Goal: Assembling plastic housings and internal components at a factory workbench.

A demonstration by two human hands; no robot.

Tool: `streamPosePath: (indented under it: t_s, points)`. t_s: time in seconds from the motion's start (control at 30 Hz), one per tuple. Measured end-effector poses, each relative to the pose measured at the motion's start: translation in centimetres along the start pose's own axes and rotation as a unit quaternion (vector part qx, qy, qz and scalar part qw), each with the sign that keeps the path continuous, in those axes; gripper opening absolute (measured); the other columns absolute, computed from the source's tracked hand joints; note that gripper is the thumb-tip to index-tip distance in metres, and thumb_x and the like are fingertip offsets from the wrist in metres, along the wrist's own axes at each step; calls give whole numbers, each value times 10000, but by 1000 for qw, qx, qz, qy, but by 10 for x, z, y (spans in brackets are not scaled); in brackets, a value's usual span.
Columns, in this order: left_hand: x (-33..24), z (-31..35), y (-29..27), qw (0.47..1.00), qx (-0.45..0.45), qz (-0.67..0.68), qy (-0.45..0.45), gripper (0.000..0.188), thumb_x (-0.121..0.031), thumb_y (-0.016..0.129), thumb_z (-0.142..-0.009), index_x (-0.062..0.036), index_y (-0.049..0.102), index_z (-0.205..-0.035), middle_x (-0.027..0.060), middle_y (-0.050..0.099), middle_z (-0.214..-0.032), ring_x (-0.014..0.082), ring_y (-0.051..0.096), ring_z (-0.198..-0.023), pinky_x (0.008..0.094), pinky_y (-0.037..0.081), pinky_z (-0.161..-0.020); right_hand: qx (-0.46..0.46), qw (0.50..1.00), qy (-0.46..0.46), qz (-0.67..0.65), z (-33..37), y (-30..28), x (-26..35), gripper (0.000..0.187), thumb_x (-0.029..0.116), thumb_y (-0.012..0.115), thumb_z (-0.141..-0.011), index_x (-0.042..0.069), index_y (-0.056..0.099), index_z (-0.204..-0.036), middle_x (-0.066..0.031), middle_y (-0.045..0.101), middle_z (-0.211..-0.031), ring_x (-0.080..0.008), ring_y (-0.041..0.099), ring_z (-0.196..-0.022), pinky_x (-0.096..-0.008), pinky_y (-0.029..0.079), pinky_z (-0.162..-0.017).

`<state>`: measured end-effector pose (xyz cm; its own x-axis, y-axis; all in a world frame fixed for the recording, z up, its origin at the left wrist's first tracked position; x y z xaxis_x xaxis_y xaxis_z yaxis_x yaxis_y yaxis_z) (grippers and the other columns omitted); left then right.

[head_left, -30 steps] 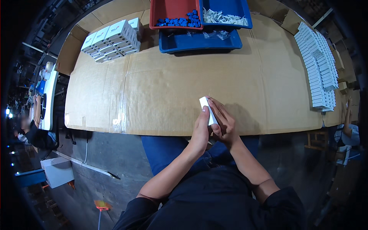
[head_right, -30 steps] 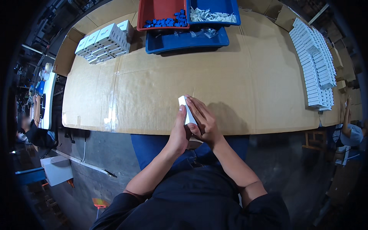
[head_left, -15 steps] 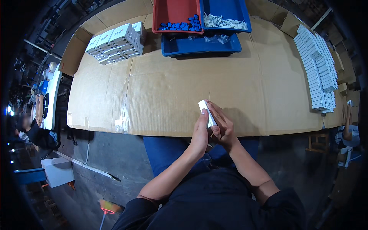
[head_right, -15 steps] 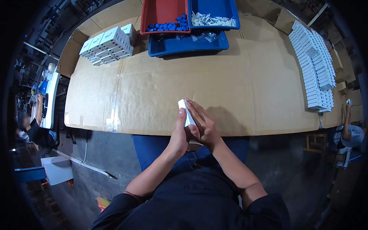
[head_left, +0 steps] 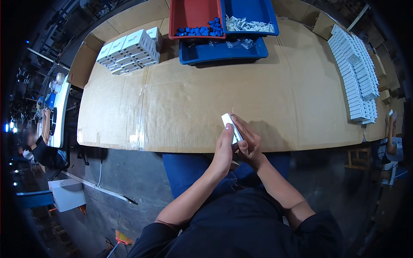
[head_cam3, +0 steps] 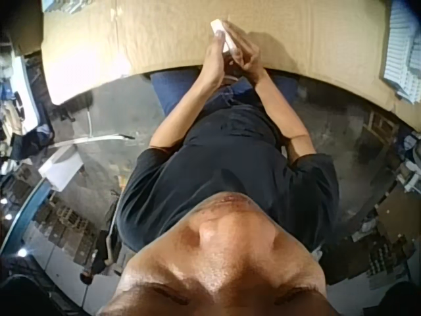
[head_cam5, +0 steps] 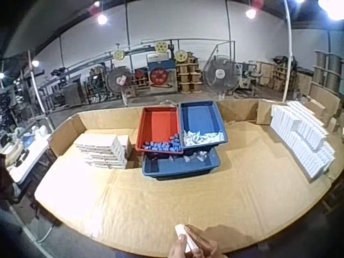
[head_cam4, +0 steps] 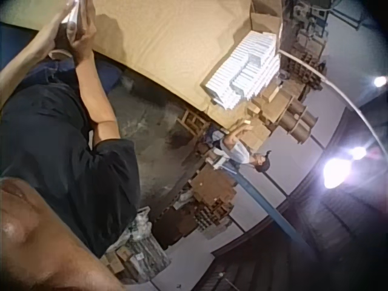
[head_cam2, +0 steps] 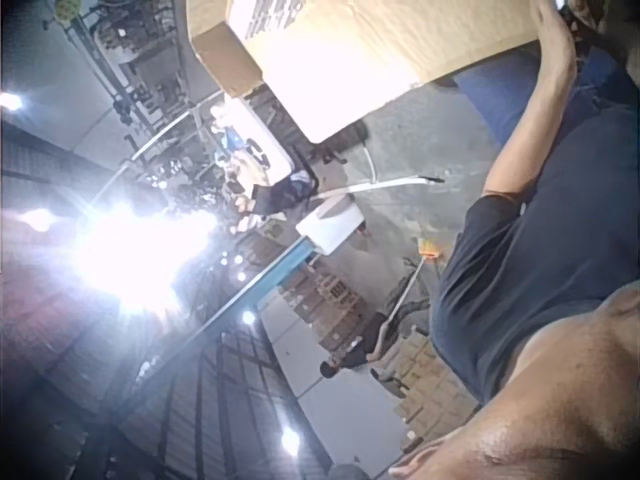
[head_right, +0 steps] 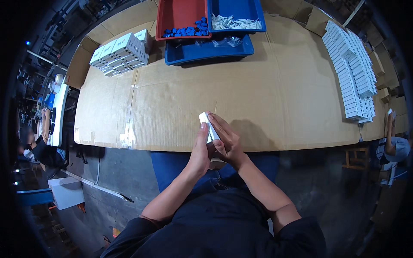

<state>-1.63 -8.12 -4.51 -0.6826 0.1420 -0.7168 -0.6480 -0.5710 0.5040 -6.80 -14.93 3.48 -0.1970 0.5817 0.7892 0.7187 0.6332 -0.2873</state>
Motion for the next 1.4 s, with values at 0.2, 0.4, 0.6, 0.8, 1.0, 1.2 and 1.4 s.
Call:
streamPosePath:
  t_s: [0.2,0.4,0.6,0.8,1.0,1.2,1.4]
  points:
    - [-18,-2,-2,998,-26,-8,51,735,-647,407,-1072,-38,430,-1482,107,601,-1294,172,608,-1149,342,496,-980,-11,990,74,-118,-6,-5,-20,774,594,334,-1094,-44,522,-1491,-220,524,-1544,-355,493,-1448,-437,388,-1192]
    - [-44,-5,-7,988,-24,-40,145,649,-471,366,-1139,-89,242,-1649,116,501,-1427,215,479,-1331,375,379,-1132,9,978,166,-129,-4,-3,-17,589,350,674,-1027,-42,563,-1453,-195,522,-1552,-297,486,-1451,-400,399,-1173]
    - [-51,-3,-9,977,-21,-107,184,589,-440,257,-1158,-188,161,-1682,133,416,-1531,246,428,-1430,401,369,-1196,70,980,178,-53,-7,9,-6,570,300,737,-983,-12,599,-1440,-173,555,-1536,-287,530,-1425,-414,412,-1166]
    - [-59,-2,-14,964,-18,-119,238,613,-480,193,-1152,-140,226,-1661,103,451,-1505,215,425,-1429,380,353,-1207,105,986,128,16,-5,17,-6,544,295,715,-994,-48,605,-1403,-199,527,-1549,-323,699,-1190,-359,561,-949]
    - [-64,4,-15,951,18,-141,273,639,-431,312,-1153,-24,235,-1639,155,375,-1598,255,363,-1487,390,302,-1220,124,989,63,57,-7,22,13,365,186,615,-1036,-120,645,-1233,-265,488,-1552,-303,683,-797,-381,569,-760]
    - [-77,15,-7,926,-18,-200,321,678,-491,285,-1143,19,297,-1591,111,418,-1534,187,434,-1377,345,364,-1153,103,990,-13,98,-4,23,21,350,117,575,-1026,-152,622,-1246,-296,480,-1545,-292,689,-795,-369,576,-750]
    - [-77,19,-11,917,-2,-194,349,675,-457,336,-1142,56,319,-1579,170,362,-1604,260,407,-1442,378,338,-1182,88,987,-45,123,-6,24,32,445,100,541,-1025,-169,549,-1379,-313,500,-1522,-323,734,-939,-366,599,-818]
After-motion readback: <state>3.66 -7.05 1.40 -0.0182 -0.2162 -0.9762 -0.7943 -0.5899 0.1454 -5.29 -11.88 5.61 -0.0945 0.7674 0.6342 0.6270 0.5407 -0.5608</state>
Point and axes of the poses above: each hand's wrist, its own z-axis away from the middle knuckle, its own y-axis out of the palm, x = y × z, the point moved 10 cm from there along -z, towards the middle knuckle
